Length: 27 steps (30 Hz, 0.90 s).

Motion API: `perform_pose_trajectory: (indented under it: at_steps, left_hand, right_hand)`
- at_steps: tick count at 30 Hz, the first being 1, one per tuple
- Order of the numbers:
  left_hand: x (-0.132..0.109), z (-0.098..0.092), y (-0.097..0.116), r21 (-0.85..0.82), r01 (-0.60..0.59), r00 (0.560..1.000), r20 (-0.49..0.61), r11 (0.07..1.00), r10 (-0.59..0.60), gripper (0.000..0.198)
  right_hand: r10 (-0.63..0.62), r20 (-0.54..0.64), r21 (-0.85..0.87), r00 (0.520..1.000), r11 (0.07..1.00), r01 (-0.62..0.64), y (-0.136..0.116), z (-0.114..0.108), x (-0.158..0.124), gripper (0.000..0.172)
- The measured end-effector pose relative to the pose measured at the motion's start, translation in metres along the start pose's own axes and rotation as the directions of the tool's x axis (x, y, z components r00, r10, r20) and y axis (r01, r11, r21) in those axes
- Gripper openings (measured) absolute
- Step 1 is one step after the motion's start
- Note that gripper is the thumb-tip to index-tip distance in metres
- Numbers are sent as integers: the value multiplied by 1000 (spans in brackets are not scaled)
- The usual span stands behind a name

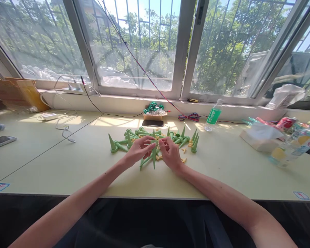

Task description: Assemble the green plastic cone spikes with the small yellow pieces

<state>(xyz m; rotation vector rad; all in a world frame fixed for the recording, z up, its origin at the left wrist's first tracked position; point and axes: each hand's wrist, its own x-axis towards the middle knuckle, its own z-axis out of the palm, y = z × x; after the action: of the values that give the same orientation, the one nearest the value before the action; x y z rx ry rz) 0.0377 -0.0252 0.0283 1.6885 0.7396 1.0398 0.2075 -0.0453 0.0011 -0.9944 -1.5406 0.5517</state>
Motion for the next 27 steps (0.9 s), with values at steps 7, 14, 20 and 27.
perform_pose_trajectory:
  at_steps: [7, 14, 20, 27]
  left_hand:
    - [2, -1, -1, -20, -45, 995, -91, 999, 43, 37]
    - [-1, 0, -4, 397, -246, 940, -124, 884, 317, 32]
    - [-2, 1, -4, 512, -375, 899, -3, 773, 438, 25]
    - [2, 1, -9, 430, -254, 945, -80, 866, 317, 20]
  right_hand:
    - [19, 79, 9, 997, 1000, -20, 3, 2, -1, 38]
    - [65, -26, 84, 998, 994, -63, 7, 3, 2, 43]
    - [44, -48, -3, 998, 999, -44, 9, 1, 3, 47]
    - [10, 7, -111, 1000, 994, -9, 7, 1, 4, 50]
